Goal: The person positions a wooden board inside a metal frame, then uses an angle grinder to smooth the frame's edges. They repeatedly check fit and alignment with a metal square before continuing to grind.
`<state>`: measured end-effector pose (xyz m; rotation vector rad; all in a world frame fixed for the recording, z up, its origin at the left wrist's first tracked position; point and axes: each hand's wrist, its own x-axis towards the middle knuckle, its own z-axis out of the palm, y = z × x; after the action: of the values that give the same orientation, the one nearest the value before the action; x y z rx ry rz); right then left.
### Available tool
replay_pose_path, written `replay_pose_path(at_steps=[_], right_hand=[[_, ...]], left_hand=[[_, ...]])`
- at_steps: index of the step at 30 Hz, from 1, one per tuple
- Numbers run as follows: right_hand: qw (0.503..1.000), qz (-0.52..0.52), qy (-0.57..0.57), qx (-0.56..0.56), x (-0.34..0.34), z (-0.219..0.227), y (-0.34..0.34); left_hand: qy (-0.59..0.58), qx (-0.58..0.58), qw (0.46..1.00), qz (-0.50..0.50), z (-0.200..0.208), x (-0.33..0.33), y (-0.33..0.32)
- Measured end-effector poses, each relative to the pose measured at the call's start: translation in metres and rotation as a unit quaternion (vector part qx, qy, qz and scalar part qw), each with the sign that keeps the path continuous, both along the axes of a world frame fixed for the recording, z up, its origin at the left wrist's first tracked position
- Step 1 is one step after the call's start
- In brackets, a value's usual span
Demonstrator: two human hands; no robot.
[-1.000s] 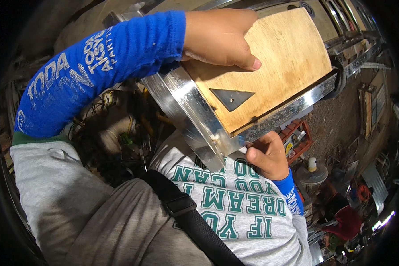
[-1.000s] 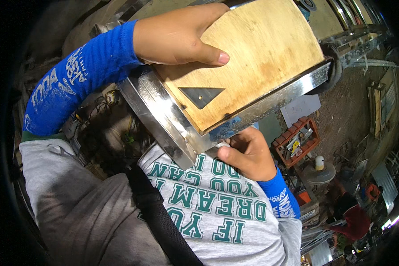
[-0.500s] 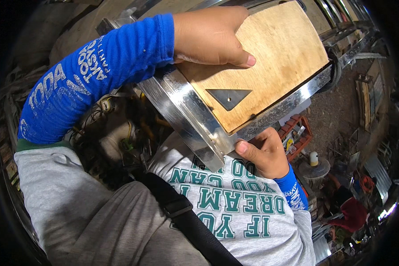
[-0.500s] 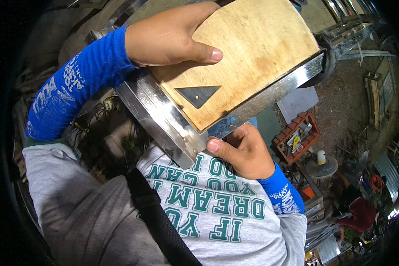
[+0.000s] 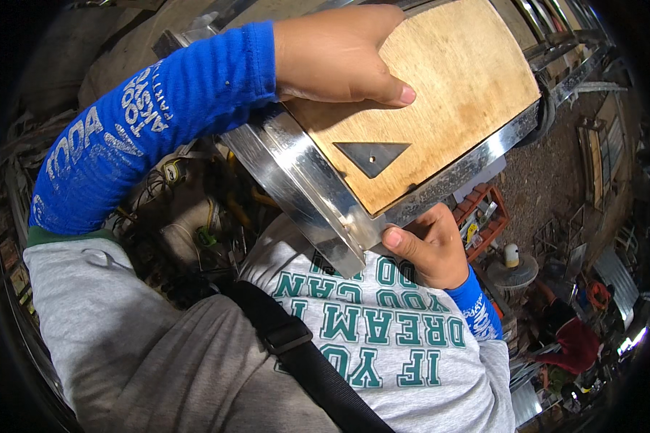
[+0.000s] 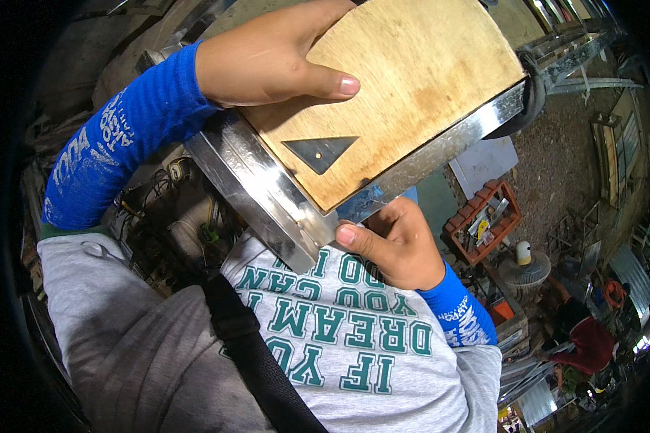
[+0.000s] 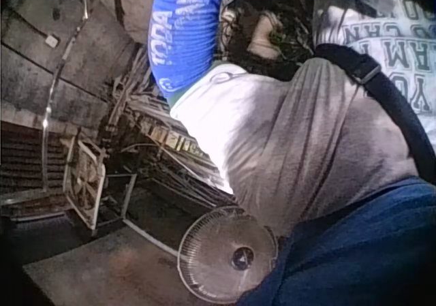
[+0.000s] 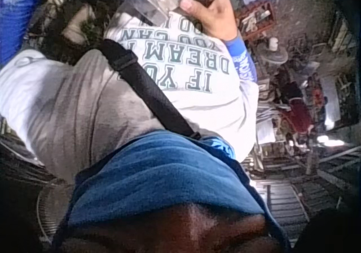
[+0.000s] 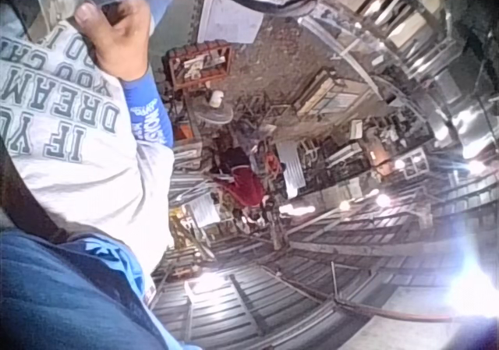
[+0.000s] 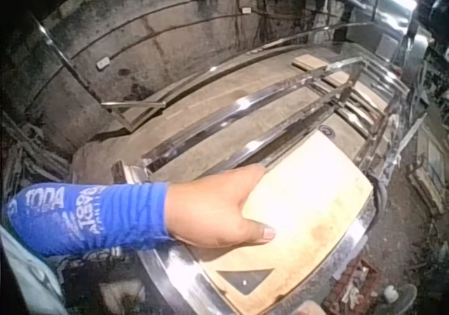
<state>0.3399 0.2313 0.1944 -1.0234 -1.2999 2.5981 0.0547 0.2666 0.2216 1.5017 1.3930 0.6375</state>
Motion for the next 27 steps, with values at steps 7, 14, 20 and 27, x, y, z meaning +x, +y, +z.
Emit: replay_pose_path(at_steps=[7,14,20,27], right_hand=[[0.996,-0.054,0.017,-0.064,-0.005,0.005,-0.004],[0.995,-0.052,0.021,-0.083,-0.003,0.003,-0.002],[0.994,-0.074,0.014,-0.079,-0.004,0.003,-0.004],[0.994,-0.104,0.009,-0.029,0.01,-0.008,-0.006]], left_hand=[[0.004,0.032,0.999,-0.022,-0.001,-0.002,-0.003],[0.052,0.066,0.996,0.019,-0.019,0.008,-0.011],[0.079,-0.002,0.997,0.002,-0.011,0.012,-0.01],[0.099,0.015,0.995,-0.008,-0.01,0.013,-0.011]])
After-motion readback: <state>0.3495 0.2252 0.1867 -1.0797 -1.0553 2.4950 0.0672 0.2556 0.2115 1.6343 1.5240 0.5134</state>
